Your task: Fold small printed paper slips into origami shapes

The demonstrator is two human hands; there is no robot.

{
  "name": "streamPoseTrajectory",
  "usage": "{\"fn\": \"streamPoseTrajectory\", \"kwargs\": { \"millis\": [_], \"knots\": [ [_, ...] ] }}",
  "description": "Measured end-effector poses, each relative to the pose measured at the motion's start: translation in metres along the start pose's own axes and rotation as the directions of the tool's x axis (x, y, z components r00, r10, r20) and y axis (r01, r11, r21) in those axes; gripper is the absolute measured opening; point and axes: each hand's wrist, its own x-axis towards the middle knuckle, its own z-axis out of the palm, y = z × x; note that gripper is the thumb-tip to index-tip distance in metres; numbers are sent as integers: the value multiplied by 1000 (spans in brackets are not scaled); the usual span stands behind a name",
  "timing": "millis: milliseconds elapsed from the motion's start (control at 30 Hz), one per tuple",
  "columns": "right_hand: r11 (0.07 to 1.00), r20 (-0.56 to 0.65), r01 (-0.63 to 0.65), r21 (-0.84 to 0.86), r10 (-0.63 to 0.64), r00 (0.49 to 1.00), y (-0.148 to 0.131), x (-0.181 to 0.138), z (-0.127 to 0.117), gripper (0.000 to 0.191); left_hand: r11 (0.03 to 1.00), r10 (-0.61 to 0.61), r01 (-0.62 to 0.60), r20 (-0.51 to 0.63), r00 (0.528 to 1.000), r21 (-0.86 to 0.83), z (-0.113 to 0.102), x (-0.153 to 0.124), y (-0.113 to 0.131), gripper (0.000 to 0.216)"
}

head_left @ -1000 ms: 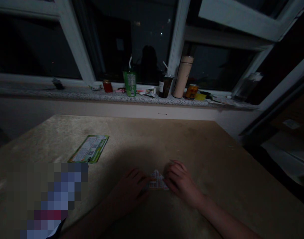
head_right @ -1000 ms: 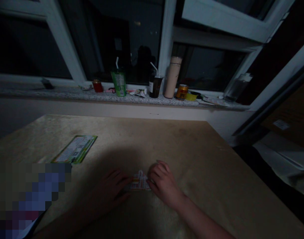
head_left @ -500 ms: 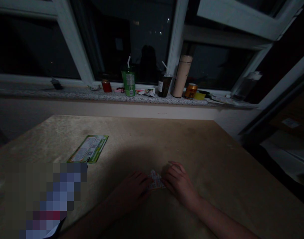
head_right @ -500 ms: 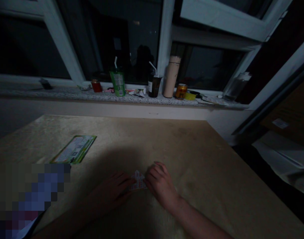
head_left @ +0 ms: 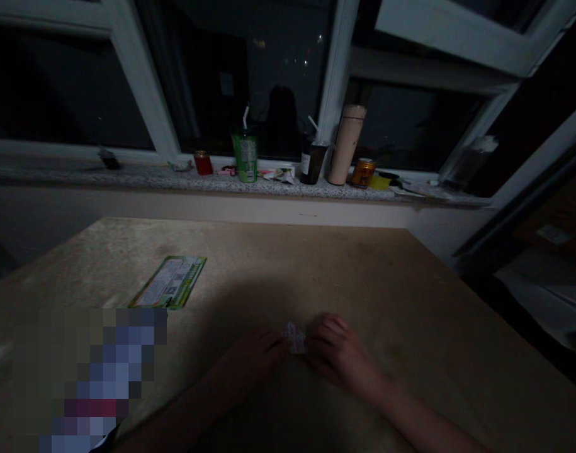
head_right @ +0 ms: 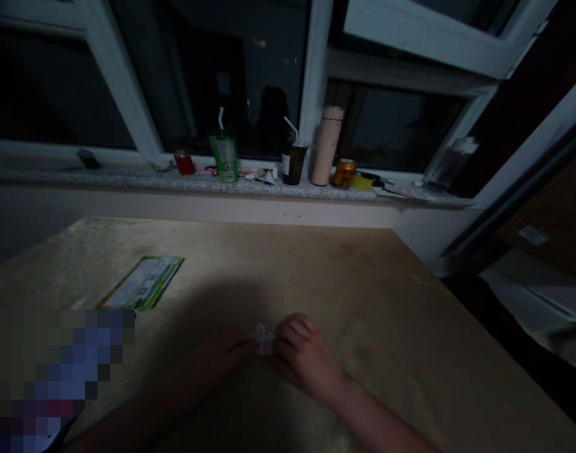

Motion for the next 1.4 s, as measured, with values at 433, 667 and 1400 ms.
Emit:
{"fn": "streamPoseTrajectory", "kwargs": {
  "millis": [433,667,1400],
  "knots": [
    [943,43,-177,282,172,984,-8,6,10,17,981,-110,103,-40,993,-164,-7,11,5,32],
    [919,71,-213,331,200,977,-7,12,14,13,977,-157,150,-38,987,-149,-4,13,3,32],
    [922,181,-300,246,260,948,-5,28,18,22,951,-233,208,-86,969,-229,-6,14,12,31]
  ]
}}
